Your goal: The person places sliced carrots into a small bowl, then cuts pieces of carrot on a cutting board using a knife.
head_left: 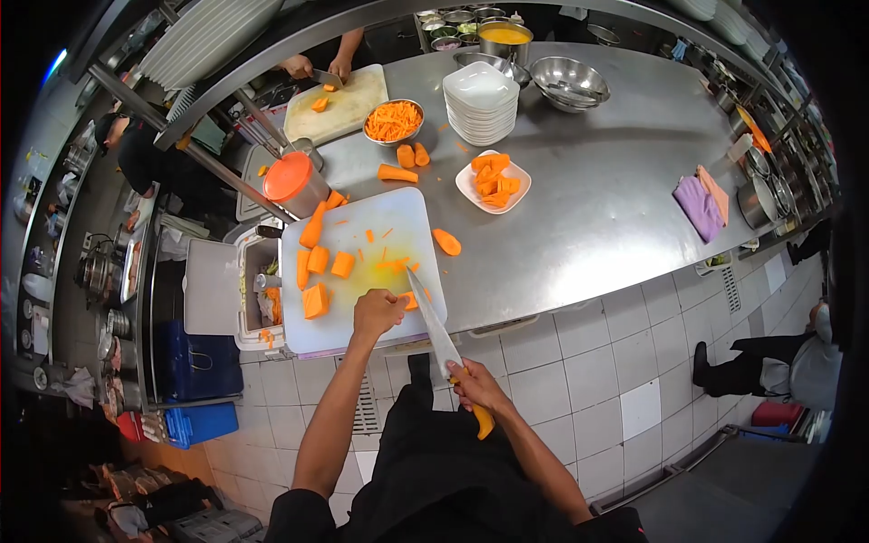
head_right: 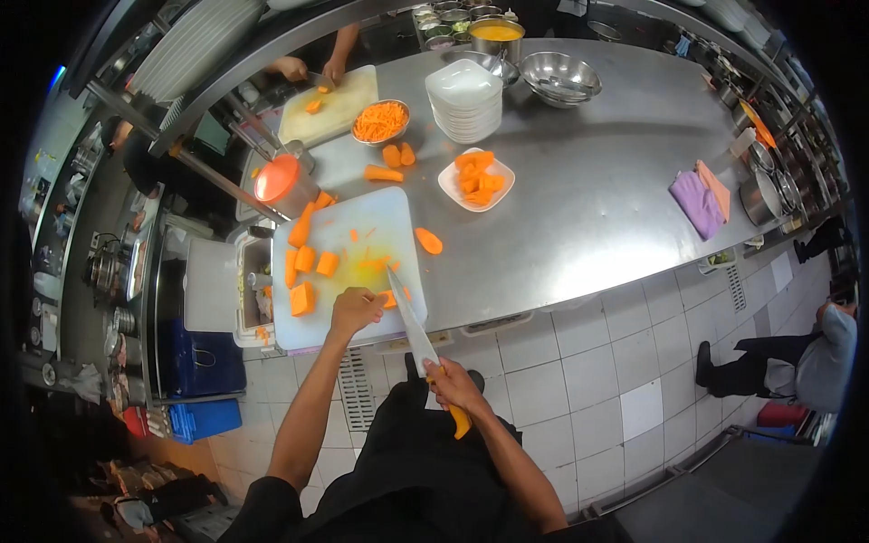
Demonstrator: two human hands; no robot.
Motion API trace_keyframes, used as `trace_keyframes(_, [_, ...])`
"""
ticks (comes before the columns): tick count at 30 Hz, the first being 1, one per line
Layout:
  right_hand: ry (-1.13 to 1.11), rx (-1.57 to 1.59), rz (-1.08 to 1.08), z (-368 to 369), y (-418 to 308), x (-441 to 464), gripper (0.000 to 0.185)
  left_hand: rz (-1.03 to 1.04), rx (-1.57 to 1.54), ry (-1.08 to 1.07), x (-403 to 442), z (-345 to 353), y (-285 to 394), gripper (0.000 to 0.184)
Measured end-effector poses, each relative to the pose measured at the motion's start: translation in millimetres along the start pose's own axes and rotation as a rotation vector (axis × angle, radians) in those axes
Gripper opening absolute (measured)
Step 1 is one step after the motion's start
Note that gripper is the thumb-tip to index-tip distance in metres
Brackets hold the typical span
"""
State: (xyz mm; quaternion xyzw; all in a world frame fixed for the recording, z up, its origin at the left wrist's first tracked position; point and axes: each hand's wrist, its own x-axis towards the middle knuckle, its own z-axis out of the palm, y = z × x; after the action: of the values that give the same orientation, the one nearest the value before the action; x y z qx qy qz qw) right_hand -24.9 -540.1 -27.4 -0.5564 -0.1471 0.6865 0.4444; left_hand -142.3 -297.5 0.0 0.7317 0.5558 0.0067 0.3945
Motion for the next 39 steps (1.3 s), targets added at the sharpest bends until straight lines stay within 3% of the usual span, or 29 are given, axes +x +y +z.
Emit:
trace_keyframes(1, [0.000, 0.003, 0.002, -1.3, 1.4, 0.8, 0.035, -0.002, 0.002, -0.002, 2.1, -4.5, 6.9, 0.040])
trace_keyframes(3, [-0.021, -0.002, -0.009, -5.8, 3.6, 1.2, 0.034, -0.042, 0.287, -0.100, 6.1, -10.4, 21.3, 0.042])
trace_keyframes(19, [-0.010, -0.018, -0.013, -6.7, 11.4, -2.4, 0.039, -0.091, 0.249, -0.119, 12.6, -12.5, 24.0, 0.046])
trace_keyframes(30, [-0.008, -0.031, -0.019, -1.3, 7.7, -1.5, 0.039, -0.139, 0.184, -0.170, 19.0, -15.3, 30.7, 0.037])
trace_keyframes(39, [0.008, -0.045, 0.001, -4.9, 6.0, 0.4, 0.039, -0.133, 0.132, -0.161, 20.1, -13.1, 25.6, 0.040])
